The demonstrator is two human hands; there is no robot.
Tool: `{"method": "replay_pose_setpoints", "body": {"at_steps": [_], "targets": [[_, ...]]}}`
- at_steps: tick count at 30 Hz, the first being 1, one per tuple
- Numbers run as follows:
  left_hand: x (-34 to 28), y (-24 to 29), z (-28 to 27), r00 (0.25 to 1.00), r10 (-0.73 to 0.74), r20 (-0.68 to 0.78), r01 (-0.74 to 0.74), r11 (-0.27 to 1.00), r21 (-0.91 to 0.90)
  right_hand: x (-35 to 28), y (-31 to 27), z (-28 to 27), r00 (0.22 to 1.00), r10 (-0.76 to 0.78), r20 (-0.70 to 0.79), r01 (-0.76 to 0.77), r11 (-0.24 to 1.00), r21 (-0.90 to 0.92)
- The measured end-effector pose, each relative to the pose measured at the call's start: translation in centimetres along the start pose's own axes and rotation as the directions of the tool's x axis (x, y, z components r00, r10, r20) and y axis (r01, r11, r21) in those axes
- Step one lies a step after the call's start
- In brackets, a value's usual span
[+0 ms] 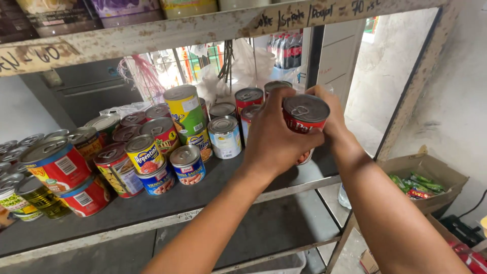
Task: Organizing and shelf-stocking various canned goods on store shelves.
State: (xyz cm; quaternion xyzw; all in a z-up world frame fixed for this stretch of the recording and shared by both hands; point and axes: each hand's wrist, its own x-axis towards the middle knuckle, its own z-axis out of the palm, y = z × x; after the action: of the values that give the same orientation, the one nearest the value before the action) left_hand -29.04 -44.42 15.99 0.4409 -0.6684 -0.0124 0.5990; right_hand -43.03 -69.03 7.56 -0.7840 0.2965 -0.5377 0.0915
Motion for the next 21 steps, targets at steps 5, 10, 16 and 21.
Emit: {"method": "replay_pose_setpoints", "body": {"at_steps": [5,10,16,21], "targets": [[1.1,-4.5,3.0,0.996,-0.004,0.088,-0.011,0.986,0.169,-0.1,-2.0,-0.2,0.989,0.139,-0.039,-0.143,0.984,-0.109],[1.8,-6.6,4.0,0.996,-0.031,0.083,-0.013,0.877,0.48,0.4,-0.7,0.4,0.992,0.118,-0.047,-0.127,0.942,-0.31],[2.0,-6.2,2.8,0.994,0.019,0.112,-0.086,0.765,0.639,0.3,-2.7,0.3,0.952,0.303,-0.031,-0.303,0.931,-0.205],[3.0,-6.0,2.8,0.972,-0.043,0.23,-0.084,0.852,0.516,0.5,-2.2,0.8,0.972,0.229,-0.044,-0.232,0.934,-0.272]]}}
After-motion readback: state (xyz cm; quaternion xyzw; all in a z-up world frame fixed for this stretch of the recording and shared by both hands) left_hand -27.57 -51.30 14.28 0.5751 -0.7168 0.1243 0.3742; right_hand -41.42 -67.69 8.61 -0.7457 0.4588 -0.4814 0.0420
